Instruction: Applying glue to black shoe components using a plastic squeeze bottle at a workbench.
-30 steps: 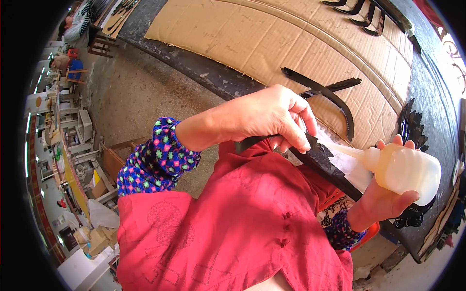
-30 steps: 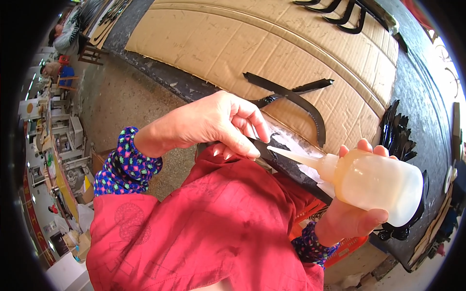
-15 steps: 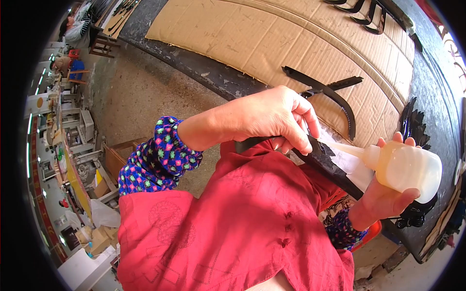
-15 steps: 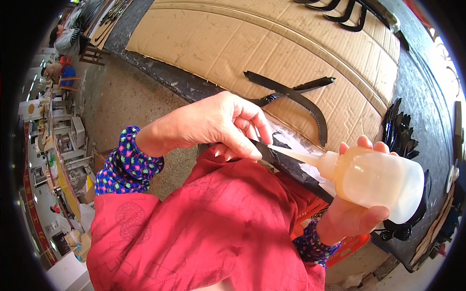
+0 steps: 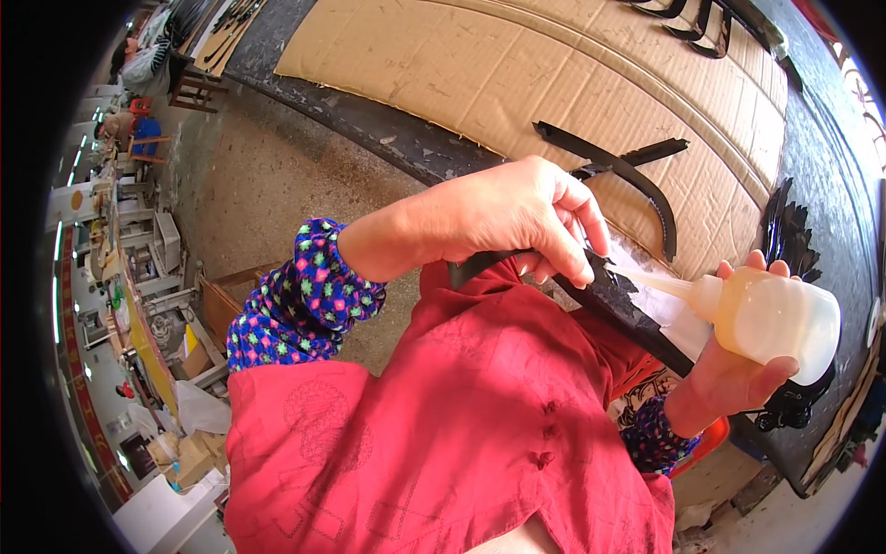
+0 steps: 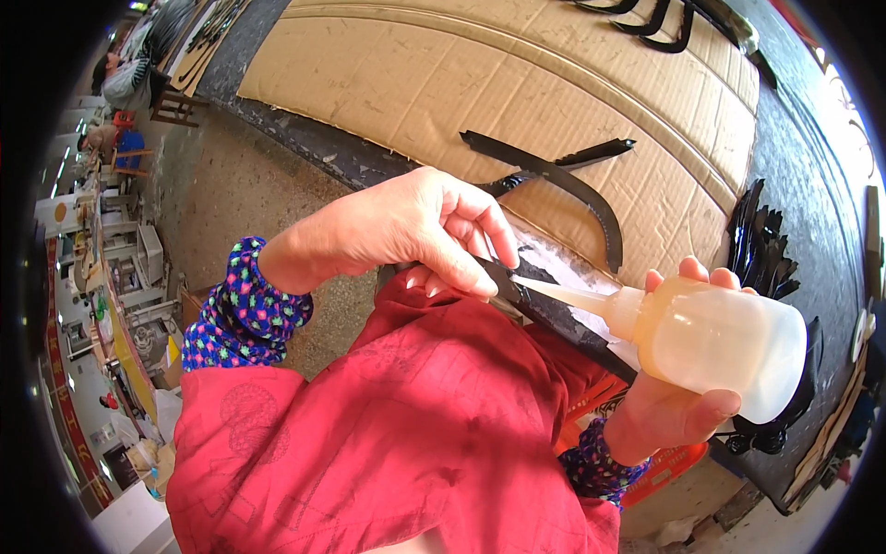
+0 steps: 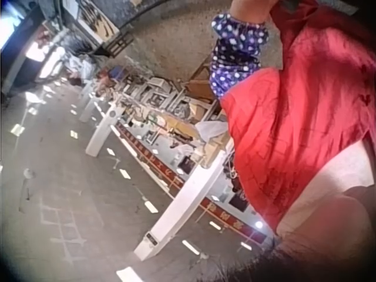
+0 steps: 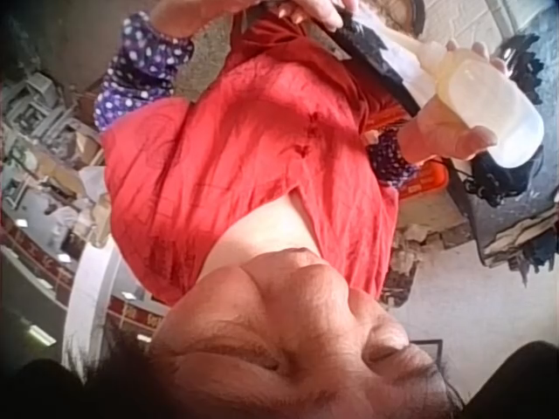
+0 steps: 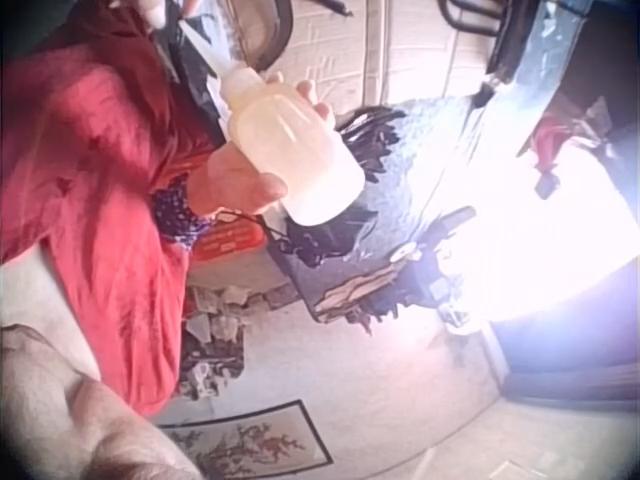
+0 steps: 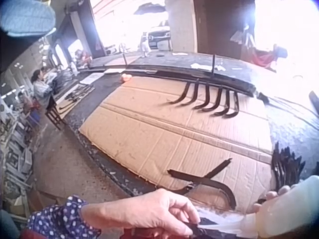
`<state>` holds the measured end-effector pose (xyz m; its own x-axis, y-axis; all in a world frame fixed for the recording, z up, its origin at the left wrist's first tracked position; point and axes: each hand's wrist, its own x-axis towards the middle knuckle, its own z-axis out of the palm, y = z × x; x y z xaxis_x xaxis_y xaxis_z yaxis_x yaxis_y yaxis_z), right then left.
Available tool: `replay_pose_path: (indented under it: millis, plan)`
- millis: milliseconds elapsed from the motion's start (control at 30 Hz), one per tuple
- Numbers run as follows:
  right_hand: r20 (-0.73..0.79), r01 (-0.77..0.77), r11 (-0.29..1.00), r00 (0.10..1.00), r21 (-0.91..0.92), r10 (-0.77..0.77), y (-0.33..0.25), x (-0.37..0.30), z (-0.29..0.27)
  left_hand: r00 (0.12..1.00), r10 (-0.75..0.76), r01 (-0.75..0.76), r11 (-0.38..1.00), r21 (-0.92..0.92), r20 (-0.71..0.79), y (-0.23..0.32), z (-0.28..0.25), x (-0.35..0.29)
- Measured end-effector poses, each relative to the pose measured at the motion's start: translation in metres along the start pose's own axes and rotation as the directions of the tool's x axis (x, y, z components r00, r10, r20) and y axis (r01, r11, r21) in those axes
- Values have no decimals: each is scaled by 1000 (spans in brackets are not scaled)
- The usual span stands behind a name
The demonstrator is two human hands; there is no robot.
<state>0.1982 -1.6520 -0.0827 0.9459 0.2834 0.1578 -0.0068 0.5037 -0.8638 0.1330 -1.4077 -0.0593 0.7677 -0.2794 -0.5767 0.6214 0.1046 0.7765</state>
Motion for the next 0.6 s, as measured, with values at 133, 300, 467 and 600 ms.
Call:
replay_pose_path:
  millis: [133, 300, 467, 600]
  plan:
    - [-7, -1, 1000, 1000, 5, 1, 0, -1, -1, 1000, 13, -13, 1000, 1, -2, 0, 0, 1]
    - [-9, -10, 1000, 1000, 19, 10, -1, -2, -3, 1000, 7, -7, 1000, 2, -7, -1, -1, 2]
    - [-15, -11, 1000, 1000, 9, 11, -1, -3, -5, 1000, 10, -10, 1000, -4, -11, 0, -2, 2]
    - [-29, -6, 1000, 1000, 2, 6, -1, -3, -6, 1000, 13, -13, 1000, -2, -12, 0, -2, 3]
